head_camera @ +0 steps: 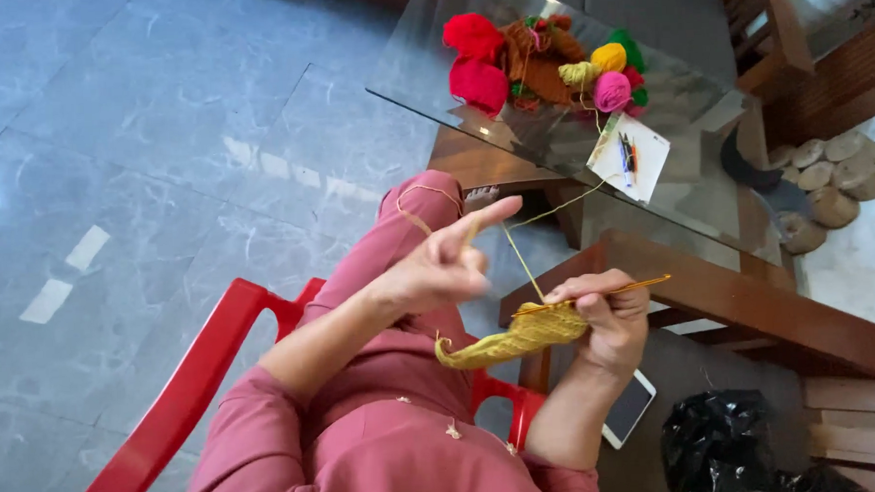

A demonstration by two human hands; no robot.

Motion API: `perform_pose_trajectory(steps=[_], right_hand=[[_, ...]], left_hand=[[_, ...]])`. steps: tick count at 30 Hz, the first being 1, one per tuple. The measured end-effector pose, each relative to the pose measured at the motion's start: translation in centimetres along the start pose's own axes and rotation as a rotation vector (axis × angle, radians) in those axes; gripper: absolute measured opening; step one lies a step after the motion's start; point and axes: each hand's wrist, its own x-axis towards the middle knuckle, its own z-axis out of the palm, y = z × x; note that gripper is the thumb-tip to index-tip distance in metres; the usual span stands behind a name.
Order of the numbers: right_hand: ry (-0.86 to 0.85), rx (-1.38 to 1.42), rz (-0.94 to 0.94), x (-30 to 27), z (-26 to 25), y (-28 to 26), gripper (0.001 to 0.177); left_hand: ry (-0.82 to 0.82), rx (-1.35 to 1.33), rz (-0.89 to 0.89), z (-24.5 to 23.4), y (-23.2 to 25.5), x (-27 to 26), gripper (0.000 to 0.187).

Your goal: A person is crocheting a piece of yellow fabric using a crochet hook and yarn while sitting at a glass table.

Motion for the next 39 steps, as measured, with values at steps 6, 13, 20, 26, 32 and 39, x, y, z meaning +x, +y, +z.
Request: perform_pose_trajectory(steps=[6, 13, 20, 26, 32, 39], right_hand=[[0.106, -0.035, -0.03, 0.4, -0.8, 0.4, 0.031], [0.094, -0.042, 0.001, 0.5, 1.1, 1.0, 0.031], [0.105, -0.087, -0.022, 0.5, 1.7, 0.8, 0.027], [0.126, -0.101, -0.076, 0.3, 1.6, 2.9, 0.029], [0.2, -0.432, -0.358, 0.9, 5.0, 2.5, 0.024], [0.06, -0.639, -0.573, 0.7, 6.1, 2.0, 0.013]], left_hand=[[-0.049, 1.847, 0.036, -1.5, 0.1, 1.1, 0.035], [-0.012, 0.299, 0.019, -0.2, 0.5, 1.3, 0.025], [-0.001, 1.675, 0.042, 1.0, 3.2, 2.1, 0.037], [0.028, 0.406, 0.191, 1.0, -0.6, 1.4, 0.032], [0.256, 0.544, 0.286, 3.0, -3.4, 1.7, 0.091], [0.428, 0.643, 0.381, 2.5, -4.5, 1.8, 0.084]])
